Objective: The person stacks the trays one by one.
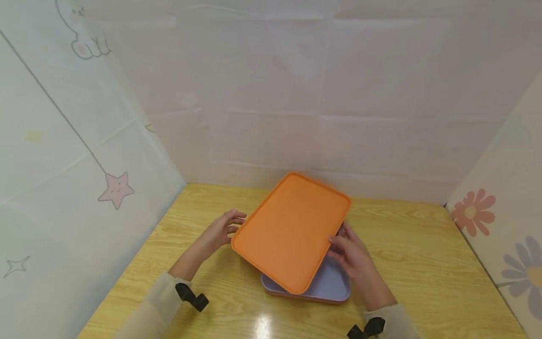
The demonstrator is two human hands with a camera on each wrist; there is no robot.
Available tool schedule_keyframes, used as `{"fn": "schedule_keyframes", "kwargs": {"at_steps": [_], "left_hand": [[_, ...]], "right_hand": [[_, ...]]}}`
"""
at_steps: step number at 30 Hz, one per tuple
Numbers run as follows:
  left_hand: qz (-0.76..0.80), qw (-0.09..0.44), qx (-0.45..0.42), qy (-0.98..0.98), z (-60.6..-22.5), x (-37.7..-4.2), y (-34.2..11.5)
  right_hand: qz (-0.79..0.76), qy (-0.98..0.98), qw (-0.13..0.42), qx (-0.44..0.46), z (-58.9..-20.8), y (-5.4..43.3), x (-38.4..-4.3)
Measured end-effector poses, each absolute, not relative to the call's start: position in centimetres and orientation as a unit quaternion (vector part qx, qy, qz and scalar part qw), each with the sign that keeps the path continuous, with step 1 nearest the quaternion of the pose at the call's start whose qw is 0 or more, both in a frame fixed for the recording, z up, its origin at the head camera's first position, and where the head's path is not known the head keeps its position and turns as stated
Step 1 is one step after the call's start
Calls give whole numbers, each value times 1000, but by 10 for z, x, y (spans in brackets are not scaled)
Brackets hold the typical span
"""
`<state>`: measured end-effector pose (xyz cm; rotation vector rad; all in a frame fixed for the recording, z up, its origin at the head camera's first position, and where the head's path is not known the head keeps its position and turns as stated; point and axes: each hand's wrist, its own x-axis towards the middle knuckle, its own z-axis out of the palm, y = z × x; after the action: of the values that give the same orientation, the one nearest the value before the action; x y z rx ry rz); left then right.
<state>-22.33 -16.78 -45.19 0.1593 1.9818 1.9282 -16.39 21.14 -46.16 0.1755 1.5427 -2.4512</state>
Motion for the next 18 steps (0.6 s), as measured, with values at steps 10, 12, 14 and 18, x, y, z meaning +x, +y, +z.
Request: {"fn": "schedule_keyframes", "kwargs": {"at_steps": [10,12,14,18], "left_hand": [[652,256,91,708,-454,-233,-152],[649,260,91,709,-454,-233,-149],[641,261,96,715,-456,-233,-148],[634,260,107,720,-461,-233,-146]], "right_hand": [[-810,552,196,-14,-463,231,-170],[-805,556,205,-32,-464,233,-172],[-801,557,216,-46,-466,235,-175],[-784,573,231,-61,-468,240,-179]]}}
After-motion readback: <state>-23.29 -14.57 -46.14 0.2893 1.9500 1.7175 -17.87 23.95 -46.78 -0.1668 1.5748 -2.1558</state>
